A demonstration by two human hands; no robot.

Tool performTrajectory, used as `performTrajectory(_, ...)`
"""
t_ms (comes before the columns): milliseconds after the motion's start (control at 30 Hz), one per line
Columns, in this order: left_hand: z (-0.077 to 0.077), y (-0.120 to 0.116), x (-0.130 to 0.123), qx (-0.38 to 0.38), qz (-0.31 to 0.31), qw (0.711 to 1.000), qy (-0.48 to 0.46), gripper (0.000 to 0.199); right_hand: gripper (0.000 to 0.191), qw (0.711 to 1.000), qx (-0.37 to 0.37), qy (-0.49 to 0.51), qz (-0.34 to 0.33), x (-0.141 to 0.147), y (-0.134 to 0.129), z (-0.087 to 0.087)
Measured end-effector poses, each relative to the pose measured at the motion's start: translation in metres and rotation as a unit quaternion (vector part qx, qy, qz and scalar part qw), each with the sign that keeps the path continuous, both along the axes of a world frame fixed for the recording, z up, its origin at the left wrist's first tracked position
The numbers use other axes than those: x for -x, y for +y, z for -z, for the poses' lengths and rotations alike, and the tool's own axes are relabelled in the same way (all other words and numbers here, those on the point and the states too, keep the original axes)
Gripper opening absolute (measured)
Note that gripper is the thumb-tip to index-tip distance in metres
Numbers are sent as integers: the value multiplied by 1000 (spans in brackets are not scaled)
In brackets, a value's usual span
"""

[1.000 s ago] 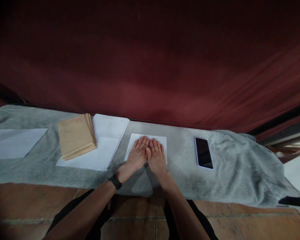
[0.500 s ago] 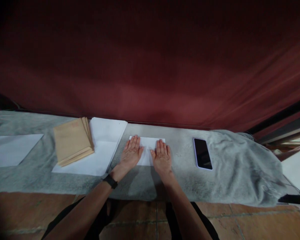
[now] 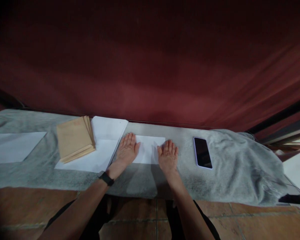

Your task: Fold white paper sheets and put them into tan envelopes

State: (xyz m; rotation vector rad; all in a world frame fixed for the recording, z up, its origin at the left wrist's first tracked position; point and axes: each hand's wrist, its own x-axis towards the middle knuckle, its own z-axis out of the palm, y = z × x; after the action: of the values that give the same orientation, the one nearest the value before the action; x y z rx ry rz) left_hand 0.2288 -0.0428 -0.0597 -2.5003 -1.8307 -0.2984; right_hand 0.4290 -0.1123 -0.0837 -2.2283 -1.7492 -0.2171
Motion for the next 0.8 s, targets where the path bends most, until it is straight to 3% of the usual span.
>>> performTrajectory(167, 5, -10, -21, 1, 166, 986, -24, 57, 61, 992, 10, 70, -105, 16, 8, -10)
performTrajectory(233, 11, -13, -28, 15, 196, 980, -20, 56, 60, 986, 27, 91, -138, 24, 10, -12)
performTrajectory(433, 16, -15, -33, 14, 196, 981, 4, 56, 58, 985, 22, 44, -165, 35, 11, -6)
performTrajectory(800, -2, -25, -37, 2, 191, 980, 46, 54, 54, 989, 3, -35, -146, 26, 15, 6)
